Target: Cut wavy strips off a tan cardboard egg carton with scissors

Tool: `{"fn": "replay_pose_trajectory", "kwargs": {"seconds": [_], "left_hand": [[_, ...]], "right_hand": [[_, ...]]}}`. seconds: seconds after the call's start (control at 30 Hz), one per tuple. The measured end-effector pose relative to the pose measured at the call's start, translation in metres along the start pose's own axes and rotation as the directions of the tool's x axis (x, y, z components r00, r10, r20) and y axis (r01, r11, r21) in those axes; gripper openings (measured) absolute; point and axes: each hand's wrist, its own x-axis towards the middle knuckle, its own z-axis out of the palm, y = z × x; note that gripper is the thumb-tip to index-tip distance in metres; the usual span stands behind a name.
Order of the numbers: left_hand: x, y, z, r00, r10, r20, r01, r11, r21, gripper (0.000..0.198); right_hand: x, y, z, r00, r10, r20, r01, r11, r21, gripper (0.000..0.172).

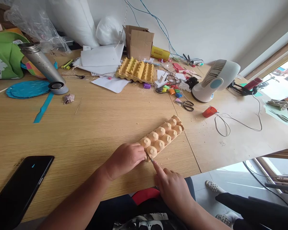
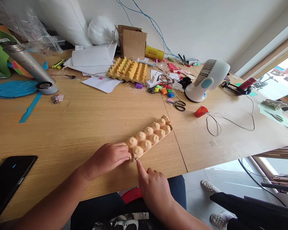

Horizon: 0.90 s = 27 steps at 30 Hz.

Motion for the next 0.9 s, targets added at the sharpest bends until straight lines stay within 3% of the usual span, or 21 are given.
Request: {"fn": "replay_pose_trajectory", "kwargs": {"seconds": [0.27,0.6,0.9], "left_hand": [[0.001,-0.001,-0.002,0.999,-0.041,0.014,0.040,0.998,0.054,0.022],[0.002,0.006,0.000,0.989,-0.140,0.046,0.141,0.990,-0.026,0.012],[0.003,0.008,0.003,0.986,-0.163,0.035,0.165,0.985,-0.041,0.014]], "right_hand": [[0.000,0.001,-0.002,1.000,-0.015,0.018,0.016,0.998,-0.061,0.064],[-0.003,-0.004,-0.005,0.999,0.014,0.042,-0.011,0.999,-0.049,0.059],[0.007,-0.009,-0.013,0.996,0.018,0.088,-0.013,0.998,-0.056,0.068]]}}
